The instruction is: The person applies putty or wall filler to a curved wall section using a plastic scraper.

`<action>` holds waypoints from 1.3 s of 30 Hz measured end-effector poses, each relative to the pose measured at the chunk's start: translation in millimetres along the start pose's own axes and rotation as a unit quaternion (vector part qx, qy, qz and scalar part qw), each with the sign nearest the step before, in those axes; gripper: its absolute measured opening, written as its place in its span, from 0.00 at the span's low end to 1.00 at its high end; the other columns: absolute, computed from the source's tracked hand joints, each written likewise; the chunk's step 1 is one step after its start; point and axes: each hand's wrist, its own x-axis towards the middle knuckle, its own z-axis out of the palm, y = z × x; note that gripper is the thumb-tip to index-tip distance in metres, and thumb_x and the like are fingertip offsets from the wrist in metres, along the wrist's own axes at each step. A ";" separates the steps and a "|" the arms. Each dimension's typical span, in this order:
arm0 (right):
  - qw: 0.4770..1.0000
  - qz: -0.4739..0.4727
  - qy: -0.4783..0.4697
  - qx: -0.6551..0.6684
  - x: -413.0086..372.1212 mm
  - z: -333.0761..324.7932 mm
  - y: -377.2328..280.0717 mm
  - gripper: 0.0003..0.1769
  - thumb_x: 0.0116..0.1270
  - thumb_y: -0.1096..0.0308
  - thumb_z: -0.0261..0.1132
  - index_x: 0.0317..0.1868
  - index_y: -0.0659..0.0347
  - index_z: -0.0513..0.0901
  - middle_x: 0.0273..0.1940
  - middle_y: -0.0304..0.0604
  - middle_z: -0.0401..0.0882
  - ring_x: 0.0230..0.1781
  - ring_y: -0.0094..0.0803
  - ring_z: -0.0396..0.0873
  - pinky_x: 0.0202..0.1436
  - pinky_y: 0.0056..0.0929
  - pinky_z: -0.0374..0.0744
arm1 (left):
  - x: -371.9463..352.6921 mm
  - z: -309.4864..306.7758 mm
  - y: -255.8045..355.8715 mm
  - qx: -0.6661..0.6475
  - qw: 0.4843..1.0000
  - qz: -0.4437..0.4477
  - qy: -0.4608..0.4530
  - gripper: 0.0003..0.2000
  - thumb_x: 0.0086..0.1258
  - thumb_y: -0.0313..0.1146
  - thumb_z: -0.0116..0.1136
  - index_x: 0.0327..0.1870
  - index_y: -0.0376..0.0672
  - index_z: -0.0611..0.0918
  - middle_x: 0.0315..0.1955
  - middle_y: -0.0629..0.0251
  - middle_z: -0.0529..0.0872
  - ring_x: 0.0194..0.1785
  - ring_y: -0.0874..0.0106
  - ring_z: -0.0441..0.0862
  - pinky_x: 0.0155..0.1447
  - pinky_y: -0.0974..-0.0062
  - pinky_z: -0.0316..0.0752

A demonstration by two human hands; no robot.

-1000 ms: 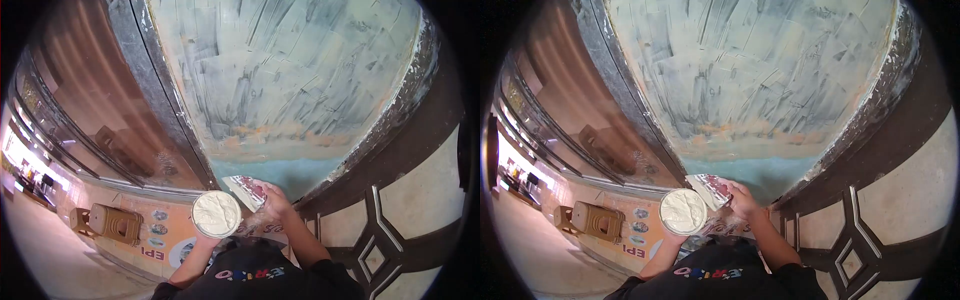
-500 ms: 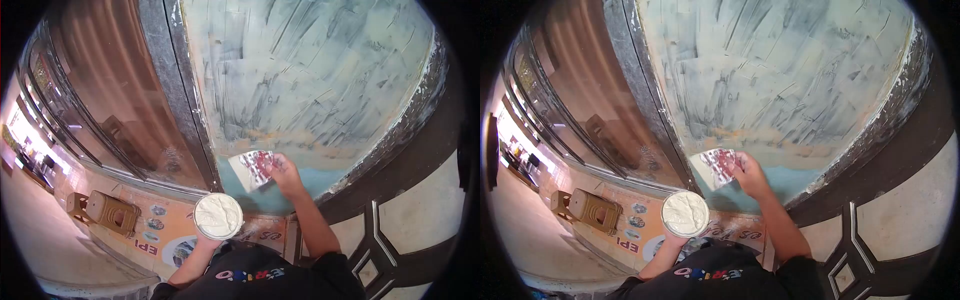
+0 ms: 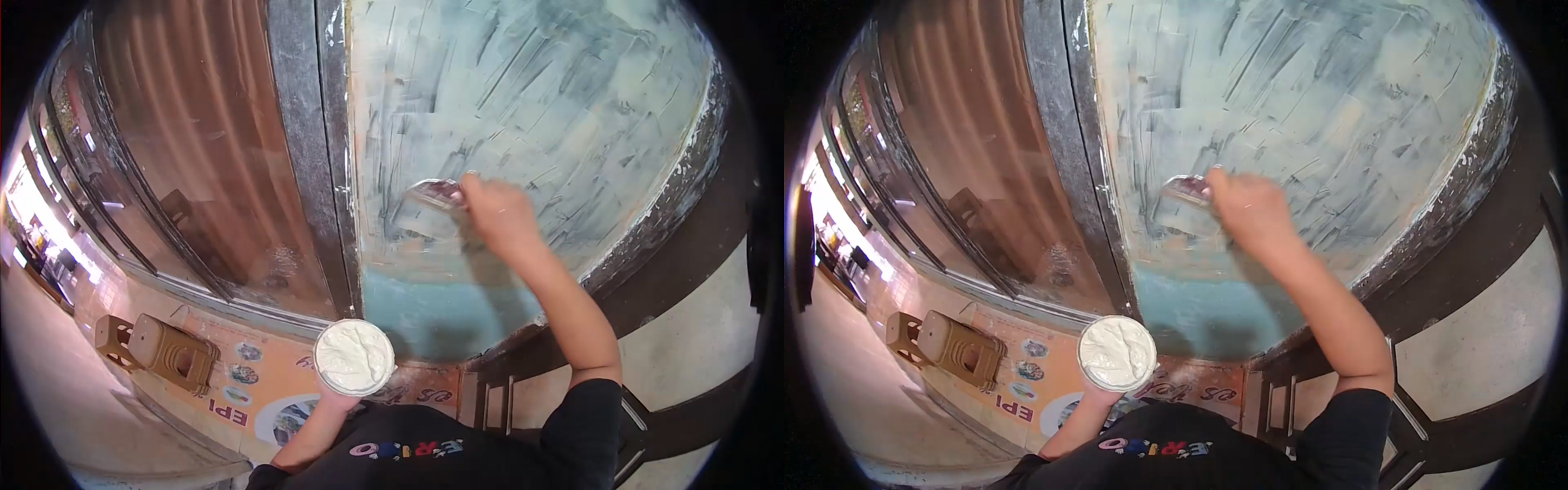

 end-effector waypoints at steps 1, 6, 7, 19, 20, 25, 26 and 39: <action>0.999 -0.004 0.033 -0.001 4.3 -11.1 1.5 0.09 0.65 0.67 0.65 0.40 0.55 0.73 0.23 0.42 0.77 0.26 0.43 0.81 0.27 0.43 0.76 | -1.7 -0.7 2.6 0.028 1.000 0.009 -0.002 0.34 0.75 0.61 0.40 0.75 0.49 0.68 0.74 0.55 0.69 0.76 0.49 0.65 0.77 0.36 0.58; 0.994 0.046 -0.066 0.071 3.5 -19.1 -13.4 0.09 0.64 0.66 0.67 0.40 0.55 0.75 0.26 0.44 0.79 0.29 0.48 0.81 0.31 0.45 0.77 | 2.8 11.4 11.0 0.024 0.999 -0.001 -0.044 0.34 0.75 0.61 0.41 0.74 0.48 0.69 0.74 0.55 0.69 0.76 0.49 0.66 0.77 0.38 0.58; 0.992 -0.003 -0.108 0.069 -4.1 -1.0 -19.8 0.08 0.64 0.65 0.65 0.40 0.55 0.75 0.26 0.44 0.79 0.29 0.47 0.81 0.31 0.45 0.77 | 7.1 1.5 15.4 0.073 0.997 0.012 0.008 0.34 0.75 0.62 0.41 0.74 0.50 0.69 0.74 0.55 0.69 0.76 0.48 0.65 0.76 0.34 0.57; 0.996 -0.046 -0.051 -0.062 76.0 -48.3 -15.7 0.06 0.64 0.67 0.61 0.40 0.54 0.74 0.26 0.41 0.80 0.29 0.42 0.84 0.28 0.41 0.79 | 11.6 -4.8 30.6 0.005 0.999 -0.046 -0.014 0.35 0.74 0.63 0.41 0.76 0.51 0.67 0.75 0.53 0.66 0.76 0.46 0.63 0.75 0.30 0.56; 0.996 -0.047 -0.052 -0.062 75.0 -46.6 -19.9 0.06 0.64 0.67 0.61 0.40 0.54 0.74 0.26 0.41 0.80 0.29 0.42 0.84 0.28 0.41 0.79 | 9.5 -2.0 31.6 0.004 0.999 -0.046 -0.014 0.35 0.74 0.63 0.41 0.76 0.51 0.67 0.75 0.53 0.66 0.76 0.46 0.63 0.75 0.30 0.56; 0.964 -0.117 -0.236 -0.031 19.1 28.3 -59.8 0.06 0.63 0.67 0.61 0.40 0.54 0.75 0.26 0.40 0.81 0.27 0.44 0.84 0.29 0.44 0.79 | 8.2 -7.4 37.2 -0.039 0.998 -0.041 -0.019 0.34 0.76 0.61 0.38 0.76 0.50 0.67 0.75 0.53 0.67 0.77 0.46 0.63 0.76 0.32 0.56; 0.965 -0.116 -0.234 -0.032 10.7 43.6 -59.8 0.06 0.63 0.67 0.61 0.40 0.54 0.75 0.26 0.40 0.81 0.27 0.44 0.84 0.29 0.44 0.79 | 9.4 -7.0 38.3 -0.046 0.998 -0.039 -0.026 0.34 0.76 0.61 0.38 0.76 0.50 0.67 0.75 0.53 0.67 0.77 0.47 0.63 0.76 0.32 0.55; 0.991 0.001 -0.125 -0.047 71.0 -62.2 -21.9 0.09 0.69 0.60 0.62 0.38 0.54 0.74 0.25 0.45 0.81 0.27 0.50 0.82 0.28 0.46 0.76 | 4.1 -0.2 45.9 0.002 0.999 -0.003 -0.047 0.34 0.75 0.63 0.39 0.76 0.52 0.67 0.75 0.57 0.67 0.77 0.49 0.63 0.76 0.30 0.54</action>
